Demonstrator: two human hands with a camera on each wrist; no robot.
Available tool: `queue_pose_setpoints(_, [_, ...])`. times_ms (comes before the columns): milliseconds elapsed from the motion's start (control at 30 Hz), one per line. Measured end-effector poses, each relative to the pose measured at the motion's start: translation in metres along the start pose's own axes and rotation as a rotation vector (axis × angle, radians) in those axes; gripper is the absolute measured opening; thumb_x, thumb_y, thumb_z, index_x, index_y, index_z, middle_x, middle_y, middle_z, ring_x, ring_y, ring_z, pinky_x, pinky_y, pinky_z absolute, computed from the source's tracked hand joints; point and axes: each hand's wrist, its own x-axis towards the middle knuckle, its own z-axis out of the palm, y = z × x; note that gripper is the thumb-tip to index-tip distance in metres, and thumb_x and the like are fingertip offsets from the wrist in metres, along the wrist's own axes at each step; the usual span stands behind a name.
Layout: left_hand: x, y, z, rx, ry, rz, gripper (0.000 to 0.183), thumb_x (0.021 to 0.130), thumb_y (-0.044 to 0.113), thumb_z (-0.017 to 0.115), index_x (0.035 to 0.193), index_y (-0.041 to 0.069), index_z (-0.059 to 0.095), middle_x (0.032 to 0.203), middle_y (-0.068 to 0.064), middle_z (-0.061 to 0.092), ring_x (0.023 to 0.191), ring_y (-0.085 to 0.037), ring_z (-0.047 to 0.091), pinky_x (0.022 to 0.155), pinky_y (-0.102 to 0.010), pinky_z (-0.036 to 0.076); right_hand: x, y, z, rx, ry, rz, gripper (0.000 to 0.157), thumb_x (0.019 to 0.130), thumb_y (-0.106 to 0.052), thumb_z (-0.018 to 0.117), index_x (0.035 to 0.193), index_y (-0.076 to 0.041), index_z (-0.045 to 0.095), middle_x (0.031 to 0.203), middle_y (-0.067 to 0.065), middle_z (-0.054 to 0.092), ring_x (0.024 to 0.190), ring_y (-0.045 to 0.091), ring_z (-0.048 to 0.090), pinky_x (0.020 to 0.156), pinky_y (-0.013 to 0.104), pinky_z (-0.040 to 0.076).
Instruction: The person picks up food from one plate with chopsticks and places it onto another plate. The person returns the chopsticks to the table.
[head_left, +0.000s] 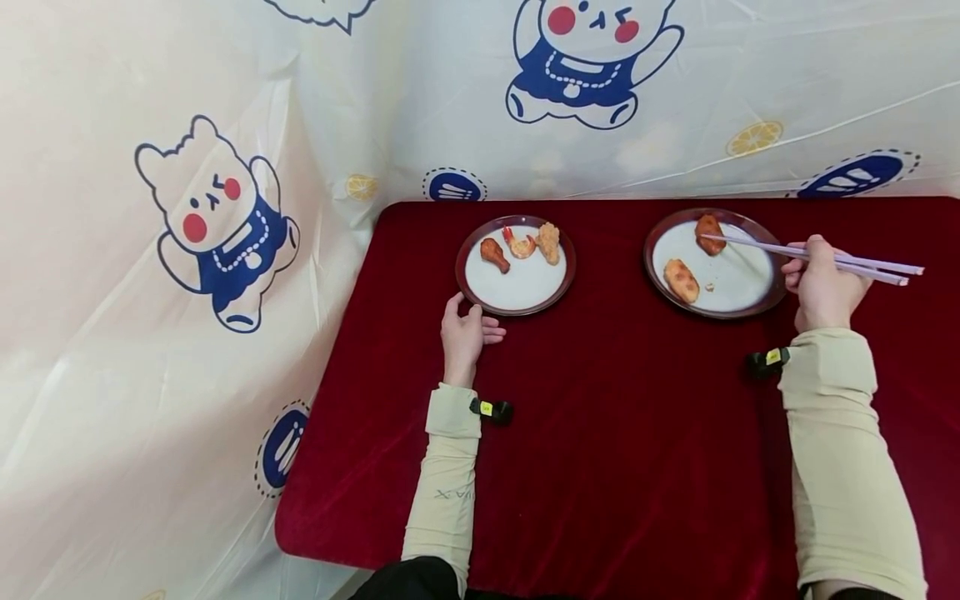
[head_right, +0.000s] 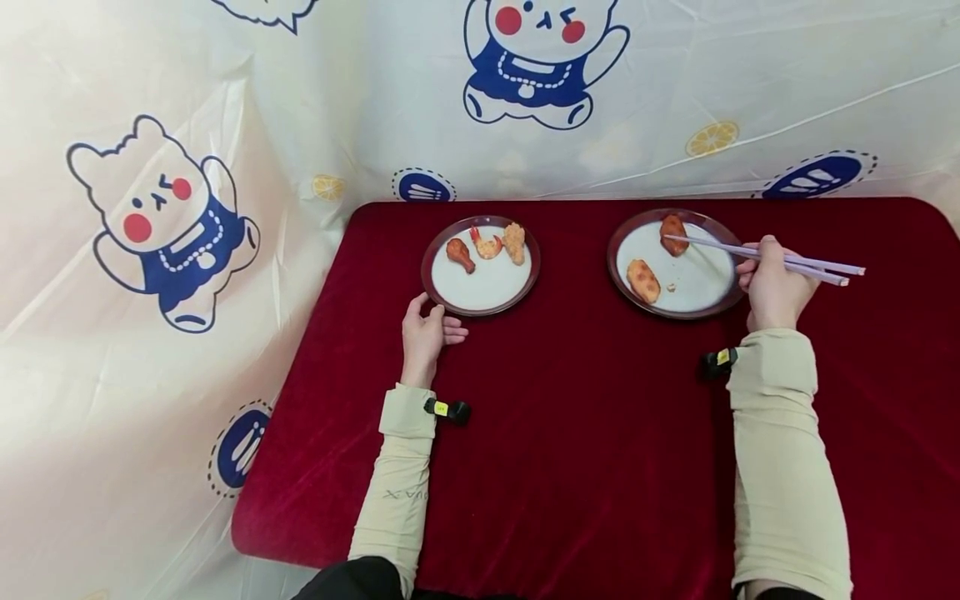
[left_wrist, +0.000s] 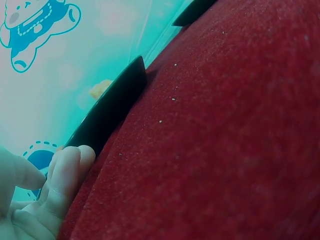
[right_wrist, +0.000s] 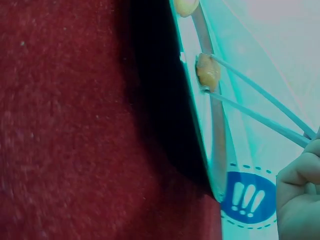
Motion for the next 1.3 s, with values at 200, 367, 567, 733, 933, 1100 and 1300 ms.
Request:
queue_pose_setpoints(200, [0.000, 0.000, 0.000, 0.009, 0.000, 0.011, 0.053, 0.100, 0.015, 0.044, 0.150, 0.013, 0.030, 0.071, -0.009, 0.067, 0.056, -0.017, 0.069, 0.061, -0.035, 0.063, 0.007, 0.003, 0.002, 0.075, -0.020, 0.058, 0.018, 0.092, -0.013, 0.064, 0.083, 0.001, 0.072, 0.056, 0.006, 0.066, 0.037, 0.013, 0.053, 0.031, 0.020, 0.040])
queue_pose_setpoints(367, [0.001, 0.000, 0.000, 0.002, 0.001, 0.009, 0.052, 0.100, 0.015, 0.044, 0.150, 0.013, 0.030, 0.070, -0.008, 0.067, 0.055, -0.016, 0.069, 0.060, -0.034, 0.063, 0.003, 0.002, 0.009, -0.093, -0.066, 0.002, 0.018, 0.091, -0.018, 0.065, 0.081, -0.006, 0.075, 0.051, 0.002, 0.063, 0.037, 0.008, 0.053, 0.034, 0.017, 0.042])
queue_pose_setpoints(567, [0.001, -0.001, 0.001, 0.009, 0.001, 0.003, 0.052, 0.100, 0.016, 0.044, 0.150, 0.013, 0.030, 0.071, -0.009, 0.067, 0.055, -0.015, 0.069, 0.062, -0.034, 0.063, -0.009, 0.000, 0.015, -0.456, -0.136, -0.169, 0.021, 0.092, -0.029, 0.063, 0.080, -0.016, 0.075, 0.046, -0.009, 0.058, 0.036, 0.002, 0.047, 0.036, 0.015, 0.035])
queue_pose_setpoints(733, [0.002, 0.000, 0.001, 0.007, 0.001, 0.000, 0.053, 0.099, 0.016, 0.045, 0.150, 0.013, 0.030, 0.071, -0.009, 0.068, 0.056, -0.016, 0.069, 0.062, -0.034, 0.063, -0.019, 0.000, 0.020, -0.734, -0.269, -0.487, 0.024, 0.094, -0.027, 0.058, 0.074, -0.020, 0.070, 0.046, -0.017, 0.054, 0.036, -0.002, 0.042, 0.034, 0.015, 0.028])
queue_pose_setpoints(933, [0.003, 0.001, 0.002, -0.006, 0.001, 0.007, 0.052, 0.099, 0.016, 0.045, 0.149, 0.012, 0.031, 0.071, -0.008, 0.067, 0.056, -0.017, 0.069, 0.061, -0.035, 0.063, -0.015, 0.001, 0.023, -0.921, -0.365, -0.639, 0.029, 0.095, -0.034, 0.055, 0.078, -0.017, 0.070, 0.046, -0.024, 0.052, 0.037, -0.002, 0.037, 0.033, 0.019, 0.024])
queue_pose_setpoints(1100, [0.003, 0.000, 0.001, 0.001, 0.000, 0.002, 0.053, 0.099, 0.016, 0.045, 0.150, 0.012, 0.030, 0.071, -0.008, 0.067, 0.056, -0.016, 0.069, 0.061, -0.034, 0.063, -0.015, 0.002, 0.025, -0.963, -0.326, -0.500, 0.032, 0.096, -0.043, 0.050, 0.087, -0.020, 0.070, 0.047, -0.025, 0.053, 0.040, -0.002, 0.042, 0.036, 0.021, 0.028])
queue_pose_setpoints(1300, [0.001, -0.001, 0.000, 0.013, -0.002, 0.001, 0.054, 0.099, 0.016, 0.045, 0.150, 0.014, 0.030, 0.071, -0.008, 0.067, 0.055, -0.016, 0.069, 0.061, -0.034, 0.063, -0.014, 0.009, 0.022, -0.741, -0.232, -0.349, 0.025, 0.095, -0.035, 0.056, 0.089, -0.018, 0.073, 0.046, -0.017, 0.055, 0.037, -0.002, 0.045, 0.036, 0.016, 0.033])
